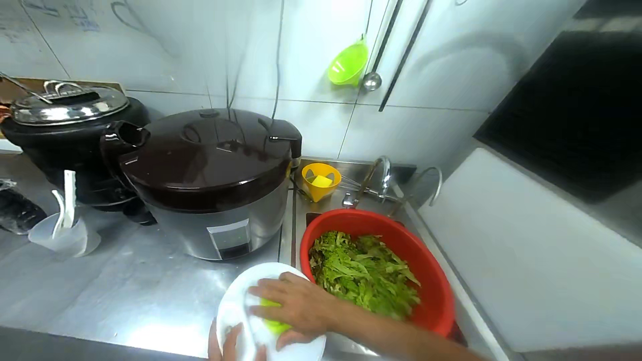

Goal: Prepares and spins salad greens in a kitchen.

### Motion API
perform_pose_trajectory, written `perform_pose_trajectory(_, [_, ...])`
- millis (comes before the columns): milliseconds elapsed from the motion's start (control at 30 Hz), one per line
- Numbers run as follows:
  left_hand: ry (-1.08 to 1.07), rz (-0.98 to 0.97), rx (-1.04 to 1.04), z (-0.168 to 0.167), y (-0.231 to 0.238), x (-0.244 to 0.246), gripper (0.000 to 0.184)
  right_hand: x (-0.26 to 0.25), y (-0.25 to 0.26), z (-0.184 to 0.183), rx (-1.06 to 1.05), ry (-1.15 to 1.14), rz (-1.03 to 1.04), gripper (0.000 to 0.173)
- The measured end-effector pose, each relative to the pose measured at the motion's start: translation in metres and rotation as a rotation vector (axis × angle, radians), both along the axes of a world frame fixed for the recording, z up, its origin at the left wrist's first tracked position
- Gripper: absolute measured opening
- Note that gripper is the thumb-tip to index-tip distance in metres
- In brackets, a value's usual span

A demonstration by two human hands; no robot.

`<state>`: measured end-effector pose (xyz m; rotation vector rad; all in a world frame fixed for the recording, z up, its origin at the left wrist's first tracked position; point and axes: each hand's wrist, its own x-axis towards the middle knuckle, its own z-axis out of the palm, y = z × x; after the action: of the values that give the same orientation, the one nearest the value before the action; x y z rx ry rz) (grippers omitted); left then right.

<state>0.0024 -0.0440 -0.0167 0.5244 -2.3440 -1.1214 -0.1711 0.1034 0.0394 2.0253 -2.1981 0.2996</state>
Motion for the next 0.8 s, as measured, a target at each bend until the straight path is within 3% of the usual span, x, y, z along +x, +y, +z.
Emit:
perform_pose_trajectory(100, [0.013,-0.013,0.023,0.004,-0.027,-0.012,0.051,-0.013,-0.031,-0.004,0.150,0.000,0.100,0.066])
perform_pose_trajectory(233, [-0.007,0.092,0.062,0.010,-0.035,-0.024,0.051,-0.013,-0.047,-0.008,0.095,-0.039,0.021,0.052])
perform_pose_trajectory(300, [0.002,0.094,0.088,0.012,-0.037,-0.027,0.047,-0.015,-0.051,-0.009,0.055,0.064,0.038,0.041])
perform_pose_trajectory(433, [0.031,0.076,0.113,0.010,-0.041,-0.032,0.043,-0.023,-0.072,-0.008,0.083,0.228,0.139,0.037])
perform_pose_trajectory(667, [0.087,0.104,0.221,0.010,-0.034,-0.035,0.035,-0.007,-0.065,-0.024,-0.034,0.435,-0.563,0.047])
perform_pose_trajectory(800, [0.091,0.101,0.250,0.008,-0.032,-0.034,0.030,0.007,-0.046,-0.017,0.046,0.408,-0.764,0.054])
